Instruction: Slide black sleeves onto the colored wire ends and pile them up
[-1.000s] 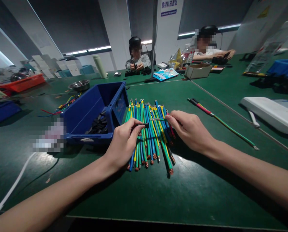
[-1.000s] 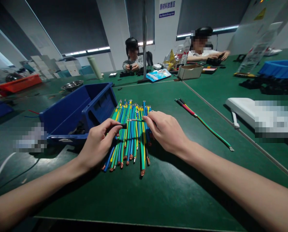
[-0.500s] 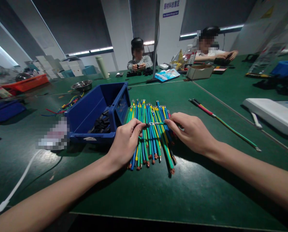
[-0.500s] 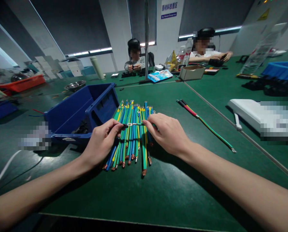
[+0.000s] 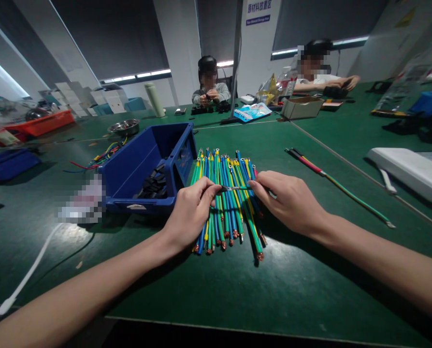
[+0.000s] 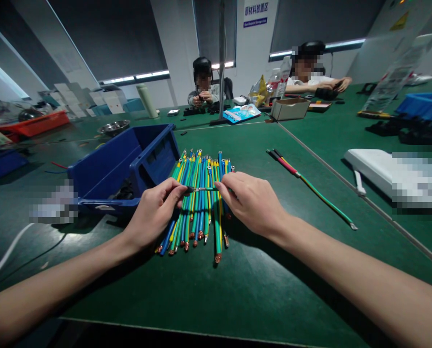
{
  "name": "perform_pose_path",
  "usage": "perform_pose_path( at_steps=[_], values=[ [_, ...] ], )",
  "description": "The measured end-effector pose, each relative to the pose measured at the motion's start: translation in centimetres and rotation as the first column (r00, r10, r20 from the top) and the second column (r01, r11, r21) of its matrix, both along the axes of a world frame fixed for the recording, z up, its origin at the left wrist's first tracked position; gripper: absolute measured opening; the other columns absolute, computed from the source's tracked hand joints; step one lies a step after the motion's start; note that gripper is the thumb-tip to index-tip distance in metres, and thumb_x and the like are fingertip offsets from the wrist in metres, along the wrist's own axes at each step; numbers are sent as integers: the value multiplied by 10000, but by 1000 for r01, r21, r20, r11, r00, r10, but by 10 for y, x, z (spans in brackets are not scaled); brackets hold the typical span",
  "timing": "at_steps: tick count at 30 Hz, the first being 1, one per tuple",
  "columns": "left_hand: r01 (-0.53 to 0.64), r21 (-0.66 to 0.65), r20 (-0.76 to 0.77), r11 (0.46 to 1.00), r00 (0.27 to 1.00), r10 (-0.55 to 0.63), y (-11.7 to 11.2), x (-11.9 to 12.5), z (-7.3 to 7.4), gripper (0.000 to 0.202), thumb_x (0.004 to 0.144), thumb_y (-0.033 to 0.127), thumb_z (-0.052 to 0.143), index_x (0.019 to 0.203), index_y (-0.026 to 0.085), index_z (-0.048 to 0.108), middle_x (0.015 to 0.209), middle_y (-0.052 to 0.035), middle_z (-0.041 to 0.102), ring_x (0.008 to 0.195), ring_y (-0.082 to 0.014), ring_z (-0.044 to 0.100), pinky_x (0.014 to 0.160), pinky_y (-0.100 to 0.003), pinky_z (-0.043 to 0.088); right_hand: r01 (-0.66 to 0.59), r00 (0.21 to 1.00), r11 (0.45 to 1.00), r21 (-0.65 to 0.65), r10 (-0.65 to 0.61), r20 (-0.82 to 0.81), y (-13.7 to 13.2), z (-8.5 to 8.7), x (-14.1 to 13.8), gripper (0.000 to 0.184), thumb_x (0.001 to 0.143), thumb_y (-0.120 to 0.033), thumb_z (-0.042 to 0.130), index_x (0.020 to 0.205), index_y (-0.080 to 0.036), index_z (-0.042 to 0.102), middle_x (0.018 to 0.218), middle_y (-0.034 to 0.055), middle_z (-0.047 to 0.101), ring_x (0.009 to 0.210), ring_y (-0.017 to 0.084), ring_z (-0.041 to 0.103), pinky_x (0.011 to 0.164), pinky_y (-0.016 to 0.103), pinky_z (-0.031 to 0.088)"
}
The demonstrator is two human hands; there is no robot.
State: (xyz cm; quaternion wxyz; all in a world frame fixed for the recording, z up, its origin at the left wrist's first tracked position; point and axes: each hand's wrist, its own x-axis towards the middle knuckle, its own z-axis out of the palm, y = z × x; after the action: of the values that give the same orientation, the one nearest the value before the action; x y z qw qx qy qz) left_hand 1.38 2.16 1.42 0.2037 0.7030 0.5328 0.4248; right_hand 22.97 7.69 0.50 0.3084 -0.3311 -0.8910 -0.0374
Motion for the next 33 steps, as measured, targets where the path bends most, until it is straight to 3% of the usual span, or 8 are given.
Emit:
perform_pose_path(
  at_steps=[9,17,26,30,33],
  values=[
    [59,60,-13,996,998,-59,0,-1,-3,173,974,195,533,834,154,627,635,39,570,562,-98,519,534,-222,383,0,1000,996,86,-2,23,-4,1,-1,345,1017,-307,364,751,-187,549,669,14,555,608,138,485,580,271,350],
    [105,148,9,983,994,-107,0,-4,-6,115,974,198,557,953,155,662,796,-4,690,721,-126,655,675,-237,495,-12,1000,985,170,10,8,-9,6,-2,363,1024,-319,353,759,-180,557,673,30,576,619,148,477,568,278,349],
    [248,197,-93,949,968,-234,-6,0,-3,144,940,154,609,1064,145,681,1013,-48,745,920,-159,694,860,-273,516,-87,996,985,148,85,20,-18,8,-6,349,1023,-326,365,818,-169,600,738,43,638,672,150,512,586,269,392],
    [170,137,-46,976,985,-166,-5,1,-2,261,938,185,619,1197,155,600,1090,-70,713,978,-180,687,878,-305,527,-34,999,993,109,35,-2,-12,8,-2,320,1020,-323,372,832,-177,585,748,49,633,691,159,518,601,278,398],
    [86,96,24,992,996,-89,-3,0,-3,186,971,224,561,1148,172,589,1021,-60,710,938,-179,693,841,-306,540,14,1000,996,84,-13,-22,-6,8,2,305,1015,-309,379,803,-187,560,740,51,615,687,165,504,607,290,384]
  ],
)
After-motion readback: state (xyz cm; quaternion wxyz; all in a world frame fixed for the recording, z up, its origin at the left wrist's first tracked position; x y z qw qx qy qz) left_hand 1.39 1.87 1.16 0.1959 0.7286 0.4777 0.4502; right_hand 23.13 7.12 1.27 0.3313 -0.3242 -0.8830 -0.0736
